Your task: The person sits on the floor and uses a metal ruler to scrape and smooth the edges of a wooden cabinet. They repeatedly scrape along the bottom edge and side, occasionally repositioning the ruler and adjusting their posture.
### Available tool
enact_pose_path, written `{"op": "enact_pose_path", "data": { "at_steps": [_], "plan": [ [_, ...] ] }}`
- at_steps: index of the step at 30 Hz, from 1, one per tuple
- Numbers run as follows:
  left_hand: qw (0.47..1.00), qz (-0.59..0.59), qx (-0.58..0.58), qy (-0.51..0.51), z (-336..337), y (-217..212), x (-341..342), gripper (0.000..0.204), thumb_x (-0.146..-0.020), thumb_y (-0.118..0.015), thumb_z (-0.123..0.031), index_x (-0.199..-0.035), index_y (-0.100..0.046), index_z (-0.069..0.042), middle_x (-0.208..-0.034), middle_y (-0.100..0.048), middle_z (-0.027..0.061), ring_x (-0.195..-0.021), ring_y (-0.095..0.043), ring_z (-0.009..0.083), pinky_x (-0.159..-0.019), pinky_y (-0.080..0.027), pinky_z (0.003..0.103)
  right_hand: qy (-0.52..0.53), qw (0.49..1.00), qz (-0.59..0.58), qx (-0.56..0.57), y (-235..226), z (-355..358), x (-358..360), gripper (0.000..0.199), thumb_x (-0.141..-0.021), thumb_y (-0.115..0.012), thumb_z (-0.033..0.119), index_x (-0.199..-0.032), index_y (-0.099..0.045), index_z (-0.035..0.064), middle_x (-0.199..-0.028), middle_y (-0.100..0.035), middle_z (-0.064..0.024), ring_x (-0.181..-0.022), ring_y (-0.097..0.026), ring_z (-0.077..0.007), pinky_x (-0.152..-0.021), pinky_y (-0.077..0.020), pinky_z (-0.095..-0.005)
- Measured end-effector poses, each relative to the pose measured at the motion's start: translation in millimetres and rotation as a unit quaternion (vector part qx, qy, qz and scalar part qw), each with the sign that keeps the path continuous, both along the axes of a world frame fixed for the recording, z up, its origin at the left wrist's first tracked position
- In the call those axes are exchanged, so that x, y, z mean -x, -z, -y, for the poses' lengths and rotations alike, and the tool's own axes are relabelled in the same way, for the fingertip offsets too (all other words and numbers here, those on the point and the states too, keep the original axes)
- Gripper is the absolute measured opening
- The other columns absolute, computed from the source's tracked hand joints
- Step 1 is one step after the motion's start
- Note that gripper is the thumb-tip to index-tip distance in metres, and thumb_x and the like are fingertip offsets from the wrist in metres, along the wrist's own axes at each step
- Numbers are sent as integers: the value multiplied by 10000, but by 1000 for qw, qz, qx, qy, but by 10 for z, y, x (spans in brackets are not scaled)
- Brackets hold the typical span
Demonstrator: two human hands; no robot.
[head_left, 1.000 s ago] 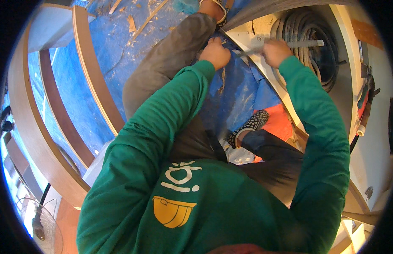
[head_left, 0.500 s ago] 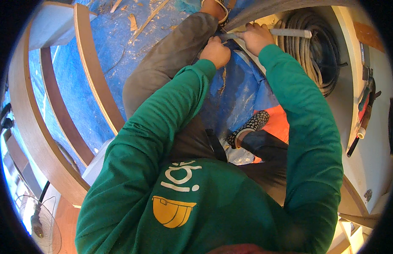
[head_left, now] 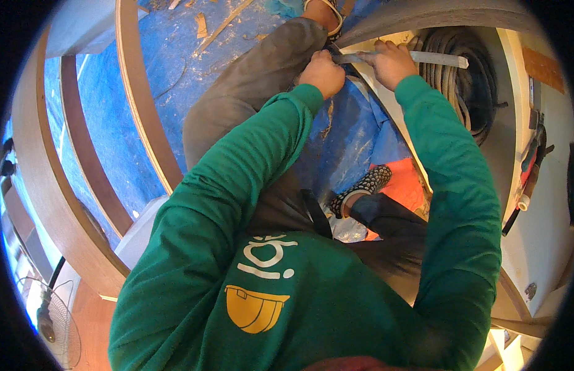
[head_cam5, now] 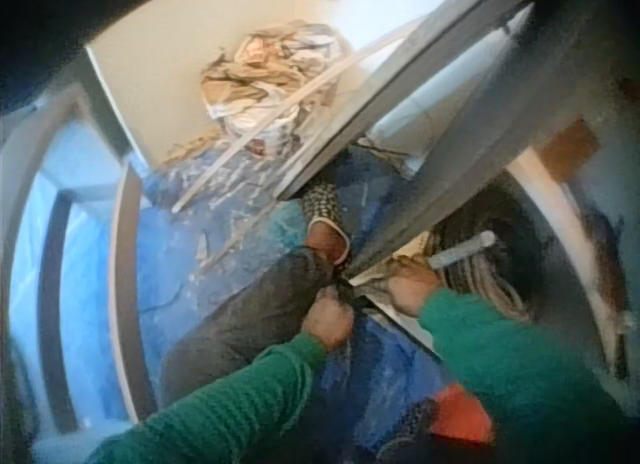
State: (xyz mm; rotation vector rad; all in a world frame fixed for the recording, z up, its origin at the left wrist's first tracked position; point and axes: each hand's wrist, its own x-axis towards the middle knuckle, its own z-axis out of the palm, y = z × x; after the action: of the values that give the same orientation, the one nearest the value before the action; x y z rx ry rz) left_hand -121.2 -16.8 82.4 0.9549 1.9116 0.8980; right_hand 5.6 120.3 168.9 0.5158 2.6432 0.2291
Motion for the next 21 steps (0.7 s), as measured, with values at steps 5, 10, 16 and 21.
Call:
{"op": "enact_pose_path", "data": {
  "at_steps": [5,10,16,21],
  "plan": [
    [995,-84,-28,54,-19,343,-24,400,-819,-499,-162,-1139,-530,76,-1251,-510,296,-1158,-526,439,-983,-449,482,-16,998,-35,-39,69,148,193,351,-936,-480,200,-1197,-684,316,-1122,-633,-98,-1104,-568,-293,-912,-414,-454],
    [999,-42,-5,16,54,-156,40,402,-821,-490,-159,-1145,-530,75,-1224,-527,296,-1155,-525,438,-986,-447,476,47,996,70,-25,-8,221,252,317,-924,-497,203,-1148,-702,294,-1119,-641,-106,-1072,-592,-289,-906,-423,-463],
    [999,-35,-31,2,78,-213,62,420,-816,-490,-165,-1152,-534,83,-1225,-531,309,-1138,-542,457,-984,-444,487,39,991,129,-8,-189,229,165,332,-905,-516,186,-1164,-700,283,-1111,-632,-112,-1069,-588,-284,-892,-429,-454],
    [999,-14,-30,-43,14,-20,31,409,-815,-491,-163,-1138,-536,83,-1256,-519,312,-1132,-547,464,-988,-439,488,27,999,19,-14,-100,127,169,365,-906,-509,162,-1200,-687,284,-1155,-621,-106,-1091,-573,-282,-918,-417,-453]
  ]
}}
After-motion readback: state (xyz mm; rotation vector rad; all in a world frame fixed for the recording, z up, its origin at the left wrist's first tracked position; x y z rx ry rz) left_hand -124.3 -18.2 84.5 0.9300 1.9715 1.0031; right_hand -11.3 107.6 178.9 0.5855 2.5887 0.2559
